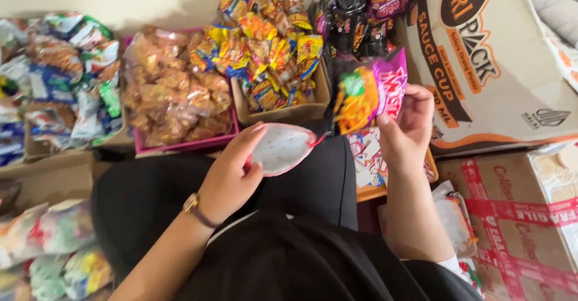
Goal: Packaging small snack packets into decorative drawstring bags.
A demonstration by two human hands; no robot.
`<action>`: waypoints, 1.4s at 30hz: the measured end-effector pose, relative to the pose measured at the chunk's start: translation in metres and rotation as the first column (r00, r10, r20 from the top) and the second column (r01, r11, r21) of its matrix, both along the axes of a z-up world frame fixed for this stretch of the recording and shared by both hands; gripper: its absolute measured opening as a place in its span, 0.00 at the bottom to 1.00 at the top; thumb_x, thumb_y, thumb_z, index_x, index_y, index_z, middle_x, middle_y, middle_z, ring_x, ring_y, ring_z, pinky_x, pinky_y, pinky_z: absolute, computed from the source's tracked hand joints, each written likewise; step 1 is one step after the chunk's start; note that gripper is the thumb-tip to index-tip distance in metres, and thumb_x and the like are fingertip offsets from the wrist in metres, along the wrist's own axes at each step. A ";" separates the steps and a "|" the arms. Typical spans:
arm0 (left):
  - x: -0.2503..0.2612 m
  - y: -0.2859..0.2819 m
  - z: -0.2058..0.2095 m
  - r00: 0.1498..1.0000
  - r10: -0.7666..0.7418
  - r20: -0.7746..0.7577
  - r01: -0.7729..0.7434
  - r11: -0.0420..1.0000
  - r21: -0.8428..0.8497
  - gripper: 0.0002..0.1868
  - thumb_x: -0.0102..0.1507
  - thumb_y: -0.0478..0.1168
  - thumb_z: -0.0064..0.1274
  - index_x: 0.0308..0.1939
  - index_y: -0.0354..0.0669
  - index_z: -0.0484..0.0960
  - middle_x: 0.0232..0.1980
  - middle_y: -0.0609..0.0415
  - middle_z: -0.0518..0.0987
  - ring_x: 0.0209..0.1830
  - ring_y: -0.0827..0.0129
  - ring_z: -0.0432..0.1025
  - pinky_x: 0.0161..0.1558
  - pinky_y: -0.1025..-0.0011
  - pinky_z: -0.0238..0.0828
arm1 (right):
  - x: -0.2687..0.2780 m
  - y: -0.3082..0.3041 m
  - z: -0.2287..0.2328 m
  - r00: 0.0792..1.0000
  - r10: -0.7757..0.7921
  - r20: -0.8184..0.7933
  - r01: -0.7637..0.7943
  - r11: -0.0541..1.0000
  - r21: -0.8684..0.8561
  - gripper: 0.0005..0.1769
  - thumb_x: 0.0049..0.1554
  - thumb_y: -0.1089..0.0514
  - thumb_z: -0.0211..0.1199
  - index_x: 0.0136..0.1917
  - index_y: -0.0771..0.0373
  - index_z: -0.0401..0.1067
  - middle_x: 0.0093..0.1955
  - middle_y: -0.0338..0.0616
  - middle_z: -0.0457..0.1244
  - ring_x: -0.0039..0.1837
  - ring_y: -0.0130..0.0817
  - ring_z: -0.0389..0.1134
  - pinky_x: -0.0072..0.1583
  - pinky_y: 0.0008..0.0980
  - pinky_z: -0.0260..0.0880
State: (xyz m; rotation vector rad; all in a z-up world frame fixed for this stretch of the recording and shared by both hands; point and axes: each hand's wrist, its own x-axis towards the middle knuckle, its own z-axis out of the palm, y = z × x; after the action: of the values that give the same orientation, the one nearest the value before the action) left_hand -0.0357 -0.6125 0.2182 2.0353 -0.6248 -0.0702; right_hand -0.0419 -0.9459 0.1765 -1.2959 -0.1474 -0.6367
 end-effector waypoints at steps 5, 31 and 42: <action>-0.025 0.022 -0.011 0.997 0.035 -0.072 -0.031 0.998 0.052 0.28 0.58 0.34 0.53 0.63 0.50 0.76 0.60 0.50 0.74 0.53 0.53 0.74 0.49 0.60 0.75 | -0.038 0.079 0.064 0.959 0.115 0.260 0.017 0.889 -0.457 0.26 0.49 0.66 0.75 0.59 0.73 0.68 0.62 0.66 0.56 0.67 0.59 0.61 0.69 0.53 0.66; -0.103 0.048 0.062 0.999 -0.012 0.041 0.016 0.994 -0.110 0.38 0.56 0.25 0.42 0.73 0.46 0.70 0.73 0.43 0.70 0.69 0.46 0.69 0.65 0.58 0.69 | -0.102 0.150 0.121 0.945 0.323 -0.053 -0.048 -0.022 -0.999 0.25 0.48 0.66 0.59 0.60 0.61 0.76 0.66 0.44 0.68 0.73 0.44 0.62 0.71 0.52 0.48; -0.123 0.020 0.058 0.962 -0.271 -0.039 0.270 0.963 -0.008 0.40 0.56 0.24 0.41 0.74 0.49 0.69 0.75 0.49 0.70 0.73 0.53 0.66 0.66 0.62 0.67 | -0.094 0.187 0.107 0.843 0.158 -0.515 -0.515 -0.043 -0.856 0.13 0.56 0.62 0.53 0.47 0.66 0.77 0.43 0.61 0.69 0.47 0.63 0.74 0.46 0.54 0.74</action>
State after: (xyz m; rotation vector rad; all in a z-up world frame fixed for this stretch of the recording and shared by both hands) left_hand -0.1589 -0.5922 0.2764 1.9299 -0.8743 -0.2706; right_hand -0.1358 -0.7586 0.2833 -2.6223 -0.8206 0.3129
